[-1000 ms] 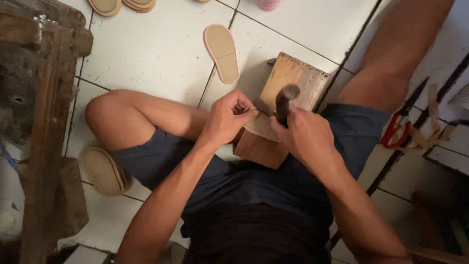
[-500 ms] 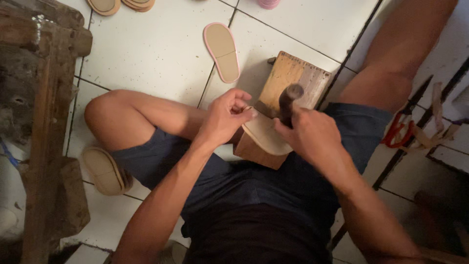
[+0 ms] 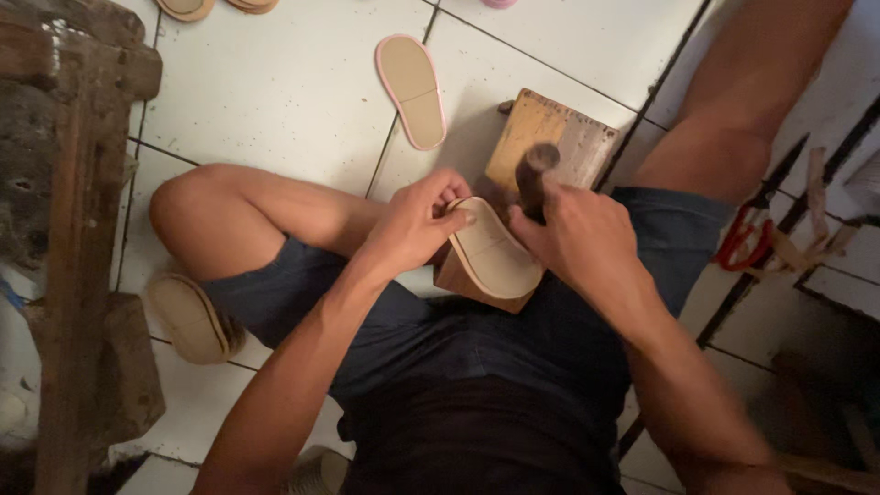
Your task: The person sits on the floor and uses a wooden mallet to hammer and press insoles into slipper soles on a wooden block, working one slipper at a time and setting finished slippers aside with a stack of completed soles nearby.
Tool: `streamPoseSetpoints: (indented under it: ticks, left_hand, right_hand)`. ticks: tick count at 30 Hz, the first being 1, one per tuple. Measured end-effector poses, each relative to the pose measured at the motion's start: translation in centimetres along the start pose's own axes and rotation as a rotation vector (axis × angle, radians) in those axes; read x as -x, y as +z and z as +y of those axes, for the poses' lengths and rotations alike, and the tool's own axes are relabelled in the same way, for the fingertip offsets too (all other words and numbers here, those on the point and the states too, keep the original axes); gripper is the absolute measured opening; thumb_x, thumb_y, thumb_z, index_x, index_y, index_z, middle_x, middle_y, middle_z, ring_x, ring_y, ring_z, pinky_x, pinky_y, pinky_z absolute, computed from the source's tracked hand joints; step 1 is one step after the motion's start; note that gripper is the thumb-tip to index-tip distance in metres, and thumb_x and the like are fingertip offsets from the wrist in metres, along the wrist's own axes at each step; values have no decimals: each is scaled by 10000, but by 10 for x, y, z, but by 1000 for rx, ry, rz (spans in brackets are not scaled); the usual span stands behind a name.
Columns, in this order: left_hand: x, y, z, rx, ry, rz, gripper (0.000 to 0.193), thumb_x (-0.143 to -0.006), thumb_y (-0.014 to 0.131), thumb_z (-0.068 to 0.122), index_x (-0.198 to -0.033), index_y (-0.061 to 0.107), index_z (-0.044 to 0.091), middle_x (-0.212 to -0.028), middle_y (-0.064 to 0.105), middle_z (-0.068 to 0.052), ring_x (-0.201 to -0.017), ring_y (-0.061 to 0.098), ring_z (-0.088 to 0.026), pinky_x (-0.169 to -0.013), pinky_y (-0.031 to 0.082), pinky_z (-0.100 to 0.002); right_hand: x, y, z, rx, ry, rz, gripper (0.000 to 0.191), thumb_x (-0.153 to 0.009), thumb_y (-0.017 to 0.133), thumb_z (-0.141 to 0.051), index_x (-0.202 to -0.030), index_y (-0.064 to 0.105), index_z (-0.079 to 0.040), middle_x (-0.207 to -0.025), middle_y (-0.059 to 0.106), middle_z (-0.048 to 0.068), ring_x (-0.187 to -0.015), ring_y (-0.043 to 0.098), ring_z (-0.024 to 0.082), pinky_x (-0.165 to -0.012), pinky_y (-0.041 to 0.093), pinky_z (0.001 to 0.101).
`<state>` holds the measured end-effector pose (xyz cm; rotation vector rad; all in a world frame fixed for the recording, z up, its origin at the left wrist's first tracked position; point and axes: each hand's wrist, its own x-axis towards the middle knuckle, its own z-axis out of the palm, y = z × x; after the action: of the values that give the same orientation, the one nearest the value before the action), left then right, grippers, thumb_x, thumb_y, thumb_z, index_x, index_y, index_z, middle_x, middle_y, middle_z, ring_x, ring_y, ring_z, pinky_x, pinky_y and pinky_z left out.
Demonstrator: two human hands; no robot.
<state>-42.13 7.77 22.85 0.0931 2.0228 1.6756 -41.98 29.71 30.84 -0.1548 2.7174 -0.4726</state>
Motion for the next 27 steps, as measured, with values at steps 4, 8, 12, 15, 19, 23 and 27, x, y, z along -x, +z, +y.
streamPoseSetpoints:
  ticks: [4,8,12,15,19,23,27]
  left_hand:
    - [-2,7,2,-49,0,67,137,-908,763,84,-1000,683,22,-828,725,-44,-768,686,-98,-697,556,-278]
    - [-1,6,4,64,-57,151,233,-843,783,85,-1034,657,40,-826,725,-45,-756,666,-101,-691,556,-274]
    - [3,4,5,-44,-75,57,197,-860,758,91,-1007,650,16,-810,687,-41,-718,652,-108,-648,545,-278]
    - [0,8,5,-96,-41,90,149,-917,760,101,-1008,684,11,-815,720,-51,-740,685,-104,-674,555,-279]
    - [-7,10,4,102,-38,156,176,-874,775,83,-1000,668,21,-835,722,-70,-756,667,-113,-674,560,-296]
    - [-4,6,4,-16,-22,94,222,-862,752,81,-1044,636,28,-806,682,-29,-723,660,-100,-659,555,-283]
    - [-4,12,3,-103,-49,85,135,-932,746,99,-1001,662,20,-793,698,-47,-703,650,-110,-639,536,-292]
  right_hand:
    - [0,3,-5,-15,-24,39,375,-903,714,-406,-909,692,-32,-725,698,225,-701,690,441,-640,550,528]
    - [4,-2,-4,-4,-71,38,398,-905,712,-422,-877,679,-27,-758,711,210,-705,699,429,-647,561,512]
    - [-4,-6,-1,-27,-72,1,385,-878,717,-382,-967,676,-10,-737,704,215,-697,690,431,-623,541,523]
    - [-6,-4,-3,-21,-56,30,388,-909,713,-401,-939,684,-15,-735,698,217,-705,686,428,-648,545,516]
    - [-2,-5,0,-88,-50,-17,355,-896,702,-399,-876,728,-46,-762,710,208,-715,691,427,-649,544,523]
    - [-7,-7,7,-5,-14,-72,374,-884,701,-418,-898,756,-48,-728,696,228,-703,687,441,-634,542,534]
    - [-12,1,4,1,17,13,455,-900,725,-445,-823,719,4,-740,684,243,-720,684,443,-665,553,519]
